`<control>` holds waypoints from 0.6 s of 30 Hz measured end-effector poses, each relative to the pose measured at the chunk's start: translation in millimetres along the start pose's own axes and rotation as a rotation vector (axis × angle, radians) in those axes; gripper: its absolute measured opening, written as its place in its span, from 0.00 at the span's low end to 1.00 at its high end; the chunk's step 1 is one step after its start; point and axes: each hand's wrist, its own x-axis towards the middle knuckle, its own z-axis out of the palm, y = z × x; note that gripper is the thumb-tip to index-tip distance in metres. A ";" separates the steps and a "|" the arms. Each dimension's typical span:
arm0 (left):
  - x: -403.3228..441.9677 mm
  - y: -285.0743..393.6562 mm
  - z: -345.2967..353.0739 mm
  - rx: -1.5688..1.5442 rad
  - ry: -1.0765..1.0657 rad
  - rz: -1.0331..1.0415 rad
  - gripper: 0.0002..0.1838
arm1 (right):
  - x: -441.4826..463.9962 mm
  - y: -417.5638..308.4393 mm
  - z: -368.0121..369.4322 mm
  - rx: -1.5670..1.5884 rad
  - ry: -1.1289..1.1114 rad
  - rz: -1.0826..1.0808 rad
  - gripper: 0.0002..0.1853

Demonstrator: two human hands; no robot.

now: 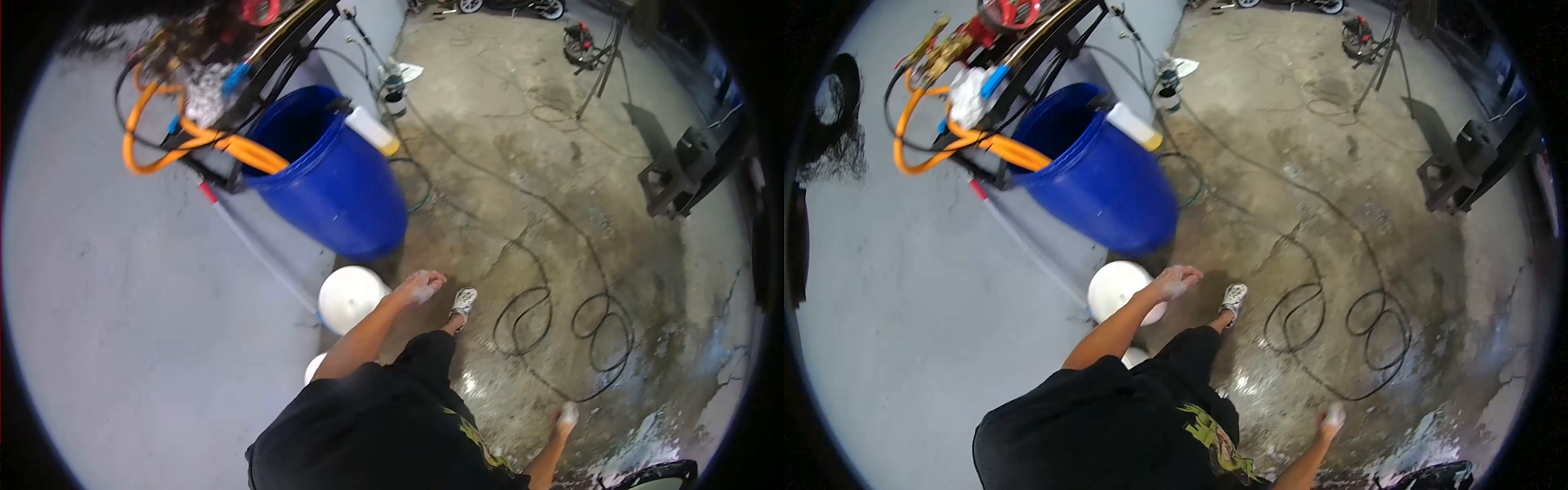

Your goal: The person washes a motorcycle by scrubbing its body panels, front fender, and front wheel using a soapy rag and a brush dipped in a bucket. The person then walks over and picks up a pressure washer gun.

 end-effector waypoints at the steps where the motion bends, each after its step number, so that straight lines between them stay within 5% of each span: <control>1: 29.5 -5.8 0.1 -0.048 -0.031 -0.006 0.16 | -7.3 19.6 -4.8 -0.095 -0.007 -0.039 0.18; 6: 168.7 9.8 -32.9 -0.106 -0.022 0.010 0.15 | 14.4 -23.5 84.9 -0.198 0.002 0.427 0.15; 18: 391.4 164.3 -184.3 -0.249 0.120 0.178 0.14 | 248.9 -237.6 279.8 -0.247 -0.165 0.327 0.12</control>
